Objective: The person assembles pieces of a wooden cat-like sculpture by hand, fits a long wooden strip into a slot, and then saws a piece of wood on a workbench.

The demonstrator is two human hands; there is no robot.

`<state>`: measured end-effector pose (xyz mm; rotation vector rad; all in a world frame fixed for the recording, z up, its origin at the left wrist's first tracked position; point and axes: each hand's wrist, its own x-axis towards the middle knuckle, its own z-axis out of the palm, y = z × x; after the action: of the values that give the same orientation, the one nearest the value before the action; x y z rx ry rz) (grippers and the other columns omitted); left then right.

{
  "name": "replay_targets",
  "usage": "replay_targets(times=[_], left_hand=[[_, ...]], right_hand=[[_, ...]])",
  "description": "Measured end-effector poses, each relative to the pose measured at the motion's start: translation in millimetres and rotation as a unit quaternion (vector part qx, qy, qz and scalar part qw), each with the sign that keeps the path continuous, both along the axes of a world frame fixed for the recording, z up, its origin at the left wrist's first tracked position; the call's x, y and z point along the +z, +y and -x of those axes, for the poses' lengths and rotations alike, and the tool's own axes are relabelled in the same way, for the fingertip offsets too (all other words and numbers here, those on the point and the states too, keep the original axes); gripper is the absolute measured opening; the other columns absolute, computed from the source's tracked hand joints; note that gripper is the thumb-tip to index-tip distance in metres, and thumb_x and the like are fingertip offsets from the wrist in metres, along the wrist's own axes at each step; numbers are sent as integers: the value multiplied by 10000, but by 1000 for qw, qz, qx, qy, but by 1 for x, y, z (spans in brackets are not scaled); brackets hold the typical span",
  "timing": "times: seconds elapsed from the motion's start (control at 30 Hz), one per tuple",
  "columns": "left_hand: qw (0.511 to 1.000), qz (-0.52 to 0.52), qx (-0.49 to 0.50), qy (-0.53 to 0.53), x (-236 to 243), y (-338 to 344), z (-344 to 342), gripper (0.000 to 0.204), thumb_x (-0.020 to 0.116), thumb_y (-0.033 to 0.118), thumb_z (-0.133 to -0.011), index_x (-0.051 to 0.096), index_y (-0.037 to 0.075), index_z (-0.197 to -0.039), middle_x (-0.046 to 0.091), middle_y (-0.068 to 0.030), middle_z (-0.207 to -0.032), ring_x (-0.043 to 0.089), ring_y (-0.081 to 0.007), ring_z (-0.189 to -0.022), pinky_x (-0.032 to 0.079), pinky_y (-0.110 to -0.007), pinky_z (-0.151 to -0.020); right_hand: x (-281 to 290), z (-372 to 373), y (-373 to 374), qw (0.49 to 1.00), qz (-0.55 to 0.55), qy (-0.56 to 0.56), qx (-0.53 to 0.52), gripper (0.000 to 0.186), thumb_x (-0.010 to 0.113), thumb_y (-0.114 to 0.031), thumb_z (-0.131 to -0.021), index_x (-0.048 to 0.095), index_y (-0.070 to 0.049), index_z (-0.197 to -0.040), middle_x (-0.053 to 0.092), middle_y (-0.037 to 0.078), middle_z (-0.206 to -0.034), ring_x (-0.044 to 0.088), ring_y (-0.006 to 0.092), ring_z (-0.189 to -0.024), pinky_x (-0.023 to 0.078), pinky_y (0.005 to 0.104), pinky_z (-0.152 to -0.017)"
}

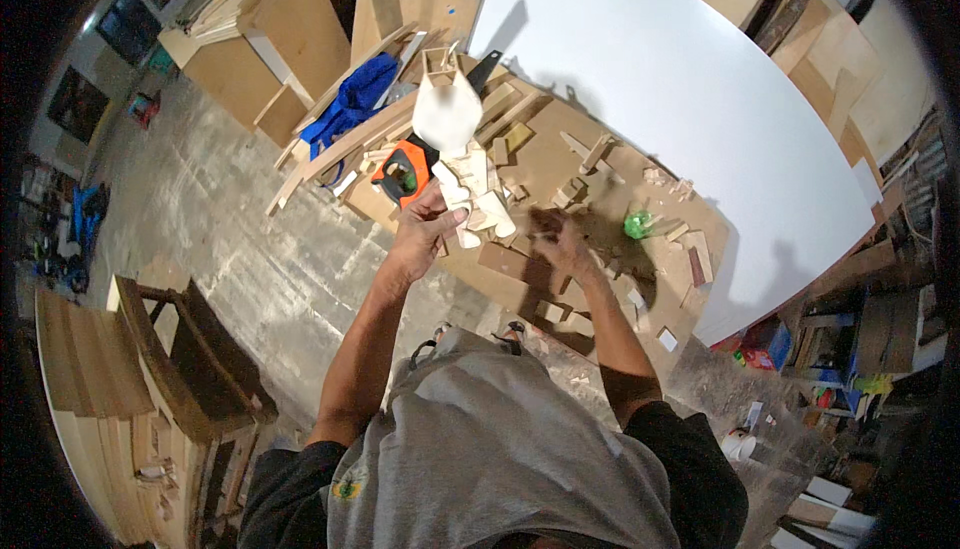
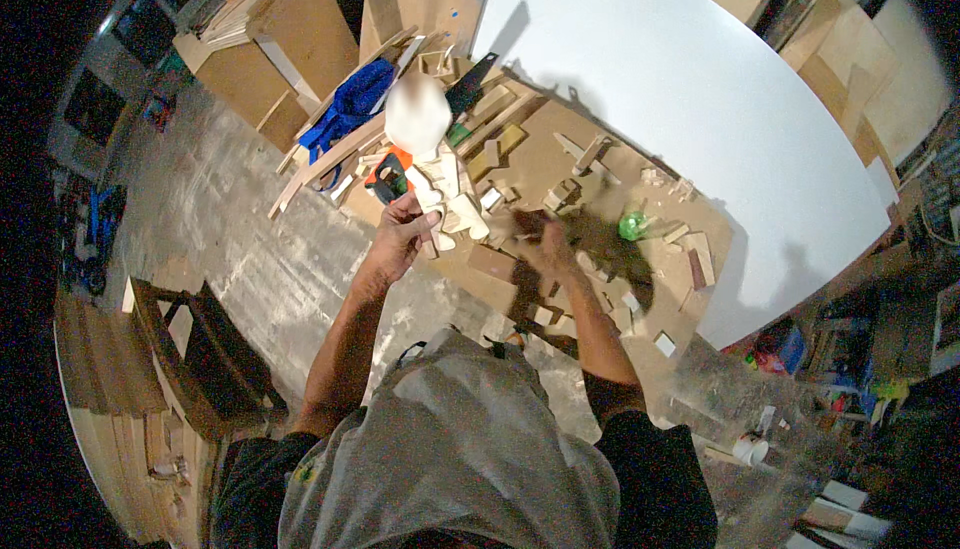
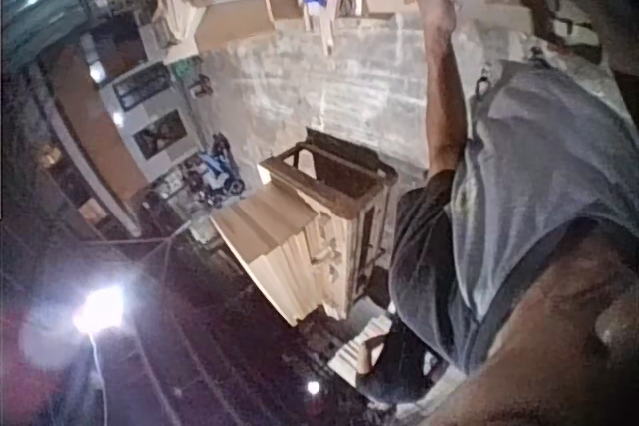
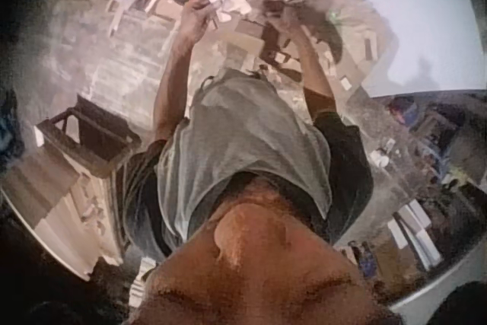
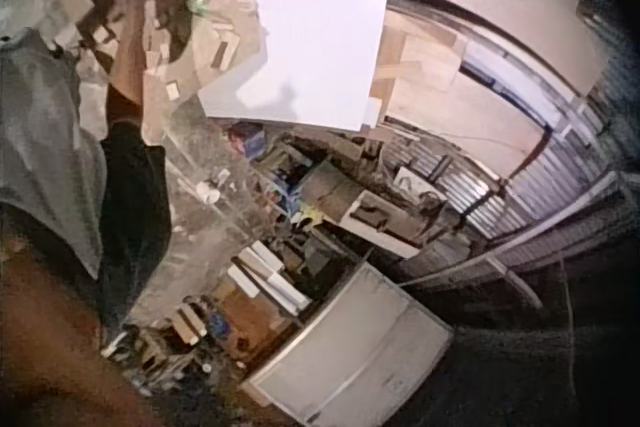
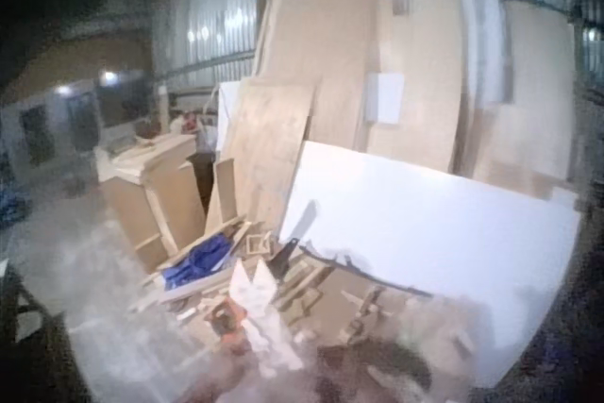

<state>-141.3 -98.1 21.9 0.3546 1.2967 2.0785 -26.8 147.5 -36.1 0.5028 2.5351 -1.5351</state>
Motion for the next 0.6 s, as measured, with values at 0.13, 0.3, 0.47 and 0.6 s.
replay_targets(times=[0.13,0.3,0.47,0.6], left_hand=[[999,-17,-21,22,6,30,-5,422,684,-9,-857,593,39,-1266,676,-64,-1173,639,-138,-1038,503,-310,-938],[993,59,-43,93,8,49,-11,400,701,-7,-848,606,23,-1236,702,-64,-1115,644,-131,-1013,497,-298,-919],[990,67,-66,106,12,59,-20,433,716,-13,-829,605,18,-1247,682,-67,-1165,633,-135,-1037,497,-313,-933],[986,70,-94,119,11,58,-24,417,715,-23,-826,616,13,-1229,679,-60,-1167,625,-130,-1040,489,-312,-940]], right_hand=[[18,-17,-21,974,140,179,-21,567,716,-299,-772,563,-4,-1231,638,95,-1099,609,189,-967,496,343,-851],[19,-24,-2,966,164,191,-54,557,731,-250,-777,555,-13,-1249,633,90,-1119,608,165,-980,495,313,-858],[13,-35,0,951,242,179,-75,501,697,-143,-805,553,-15,-1267,635,74,-1116,609,152,-990,494,304,-881],[10,-45,1,900,382,186,-95,486,614,-45,-796,551,-13,-1277,644,65,-1107,609,153,-988,493,304,-871]])
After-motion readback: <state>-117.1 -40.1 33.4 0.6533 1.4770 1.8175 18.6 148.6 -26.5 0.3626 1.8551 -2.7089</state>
